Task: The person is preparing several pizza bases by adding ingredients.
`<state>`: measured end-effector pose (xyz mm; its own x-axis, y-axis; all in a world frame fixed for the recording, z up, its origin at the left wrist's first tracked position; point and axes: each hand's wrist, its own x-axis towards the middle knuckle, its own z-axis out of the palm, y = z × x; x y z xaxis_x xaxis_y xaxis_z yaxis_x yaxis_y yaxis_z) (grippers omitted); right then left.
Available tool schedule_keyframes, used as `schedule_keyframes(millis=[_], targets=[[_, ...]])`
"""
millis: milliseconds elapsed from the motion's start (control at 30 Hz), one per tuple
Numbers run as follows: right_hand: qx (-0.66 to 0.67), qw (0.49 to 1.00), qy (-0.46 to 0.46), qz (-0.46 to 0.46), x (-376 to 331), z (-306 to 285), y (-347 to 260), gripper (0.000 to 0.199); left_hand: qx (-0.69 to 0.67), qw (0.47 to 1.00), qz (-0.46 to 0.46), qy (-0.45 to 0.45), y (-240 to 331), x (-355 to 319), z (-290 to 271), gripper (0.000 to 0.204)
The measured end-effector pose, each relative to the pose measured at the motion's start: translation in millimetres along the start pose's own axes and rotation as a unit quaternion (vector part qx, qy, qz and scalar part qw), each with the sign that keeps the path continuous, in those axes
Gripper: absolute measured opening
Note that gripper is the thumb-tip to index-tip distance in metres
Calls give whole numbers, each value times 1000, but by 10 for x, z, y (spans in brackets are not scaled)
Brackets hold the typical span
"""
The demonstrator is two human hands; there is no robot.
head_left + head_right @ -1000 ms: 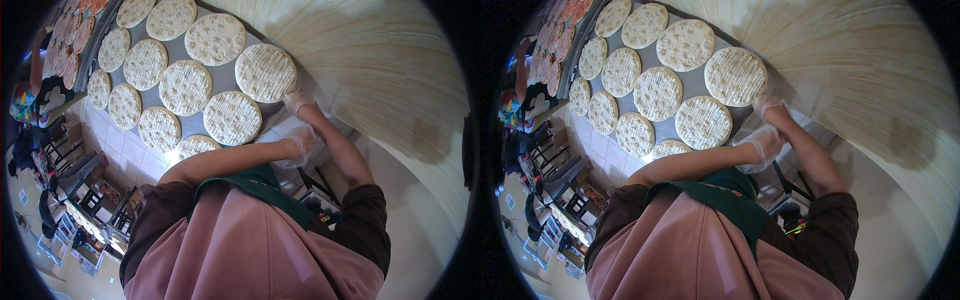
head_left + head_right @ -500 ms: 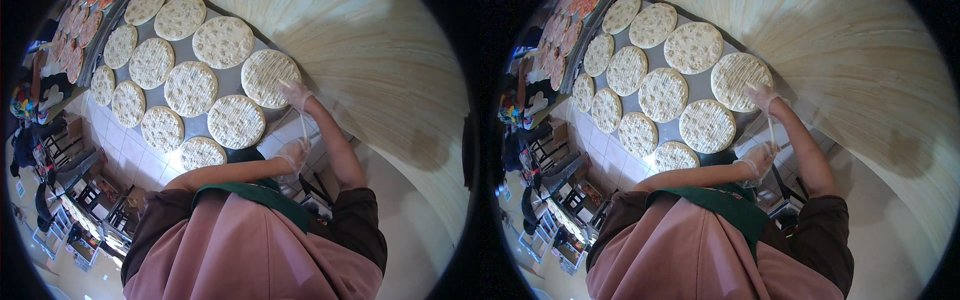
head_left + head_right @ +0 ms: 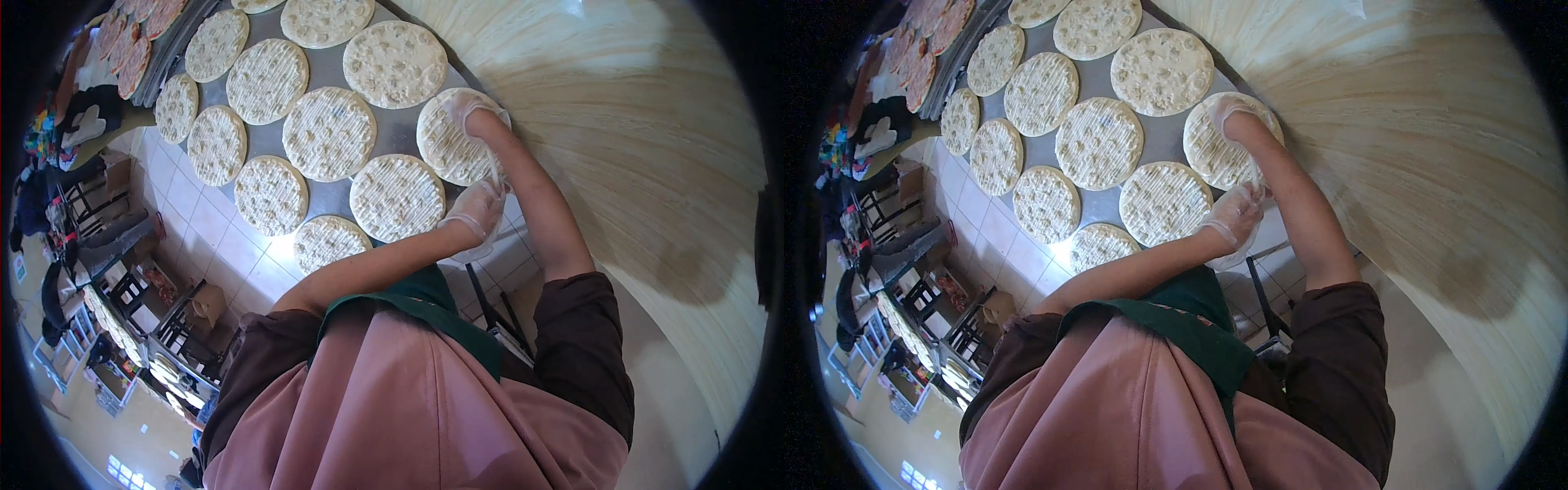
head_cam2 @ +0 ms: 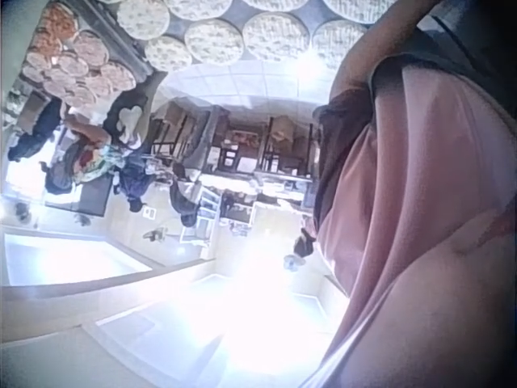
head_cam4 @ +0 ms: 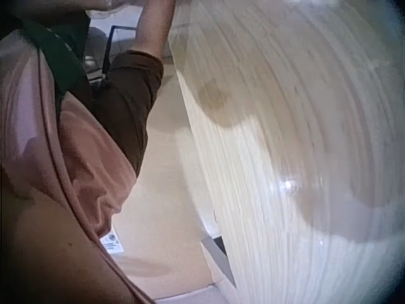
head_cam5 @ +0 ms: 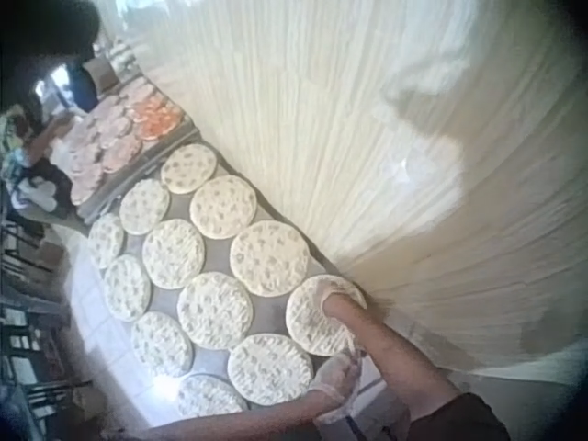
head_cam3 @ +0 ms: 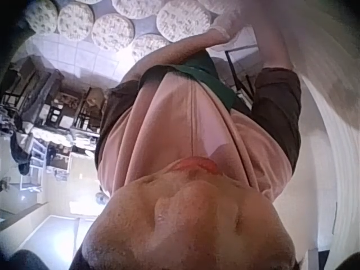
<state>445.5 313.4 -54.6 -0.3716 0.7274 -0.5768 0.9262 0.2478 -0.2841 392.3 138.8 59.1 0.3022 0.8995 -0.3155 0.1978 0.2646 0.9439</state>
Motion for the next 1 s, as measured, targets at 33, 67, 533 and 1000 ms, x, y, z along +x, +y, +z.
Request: schedule_keyframes(millis=[33,67,533,1000], targets=[[3,999,-29,13,56,329,182,32,17,999,17,-31,35,6,34,16],[7,998,-60,18,96,501,268,30,13,999,19,-35,46,-19,56,16],[-61,989,-123,-50,-372,313,-278,32,-15,997,28,-70,-186,-265,89,21],[-144,981,-97,-90,-576,892,69,28,-69,992,26,-101,66,-388,192,22]])
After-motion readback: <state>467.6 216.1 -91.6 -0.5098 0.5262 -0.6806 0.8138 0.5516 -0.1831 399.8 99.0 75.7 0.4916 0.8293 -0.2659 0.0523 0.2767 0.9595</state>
